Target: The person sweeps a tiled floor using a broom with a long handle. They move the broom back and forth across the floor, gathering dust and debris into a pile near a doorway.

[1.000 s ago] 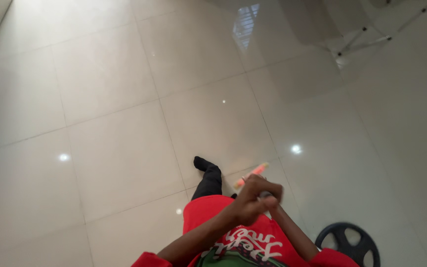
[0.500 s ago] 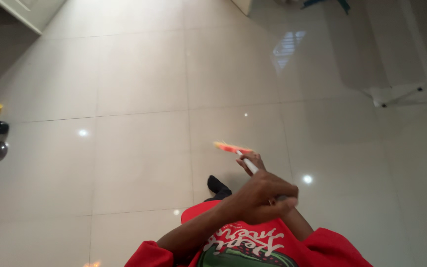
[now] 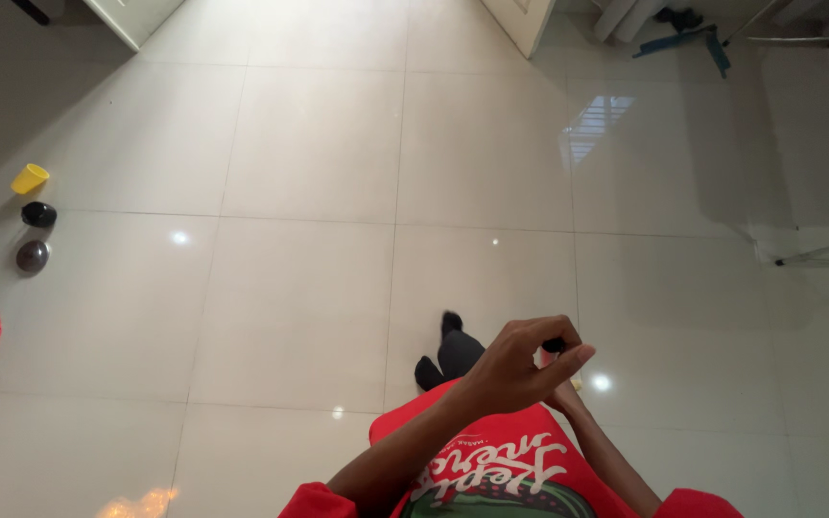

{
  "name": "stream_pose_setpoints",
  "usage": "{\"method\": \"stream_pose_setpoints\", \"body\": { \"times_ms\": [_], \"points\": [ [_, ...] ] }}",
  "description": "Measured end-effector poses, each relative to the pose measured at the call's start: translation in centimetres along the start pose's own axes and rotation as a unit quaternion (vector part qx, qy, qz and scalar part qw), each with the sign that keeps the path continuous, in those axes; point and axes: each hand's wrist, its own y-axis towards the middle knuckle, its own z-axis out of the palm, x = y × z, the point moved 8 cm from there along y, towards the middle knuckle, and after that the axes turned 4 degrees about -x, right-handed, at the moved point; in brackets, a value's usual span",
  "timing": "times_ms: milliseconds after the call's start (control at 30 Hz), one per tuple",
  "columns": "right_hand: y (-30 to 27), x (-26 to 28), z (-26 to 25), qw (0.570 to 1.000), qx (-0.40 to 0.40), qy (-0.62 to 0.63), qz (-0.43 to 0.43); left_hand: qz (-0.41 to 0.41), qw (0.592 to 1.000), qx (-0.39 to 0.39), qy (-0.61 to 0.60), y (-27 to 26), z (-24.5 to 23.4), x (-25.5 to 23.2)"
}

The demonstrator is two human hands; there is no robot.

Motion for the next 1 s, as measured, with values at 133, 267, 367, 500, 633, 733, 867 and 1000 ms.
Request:
{"method": "stream_pose_setpoints", "body": {
  "times_ms": [133, 267, 367, 500, 633, 733, 867, 1000],
  "points": [
    [1.0, 0.5, 0.8, 0.959, -0.040, 0.278, -0.042, -0.030, 0.999, 0.010, 0.013, 0.4, 0.0, 1.5],
    [5.8, 1.1, 2.8, 0.993, -0.054, 0.104, -0.018, 0.039, 0.999, 0.027, 0.017, 1.5, 0.3, 0.1],
    [10.9, 2.9, 3.8, 0.998, -0.054, -0.021, -0.032, 0.069, 0.996, 0.062, -0.007, 2.7, 1.3, -0.7],
    [17.6, 5.4, 4.8, 0.994, -0.045, -0.072, -0.067, 0.076, 0.993, 0.088, 0.025, 4.0, 0.5, -0.8],
    [22.0, 6.6, 5.5, 0.995, -0.034, -0.079, -0.051, 0.100, 0.987, 0.069, 0.106, 6.3, -3.3, -0.2],
    [23.1, 6.4, 5.6, 0.994, -0.014, -0.104, -0.017, 0.115, 0.980, 0.047, 0.155, 8.3, -6.8, -0.4],
    [26.0, 6.9, 6.3, 0.989, 0.022, -0.145, 0.020, 0.077, 0.985, 0.043, 0.151, 11.6, -12.2, -0.1],
    [25.5, 5.3, 6.1, 0.969, 0.073, -0.219, 0.093, -0.012, 0.997, 0.044, 0.057, 14.7, -16.3, 1.9]
  ]
}}
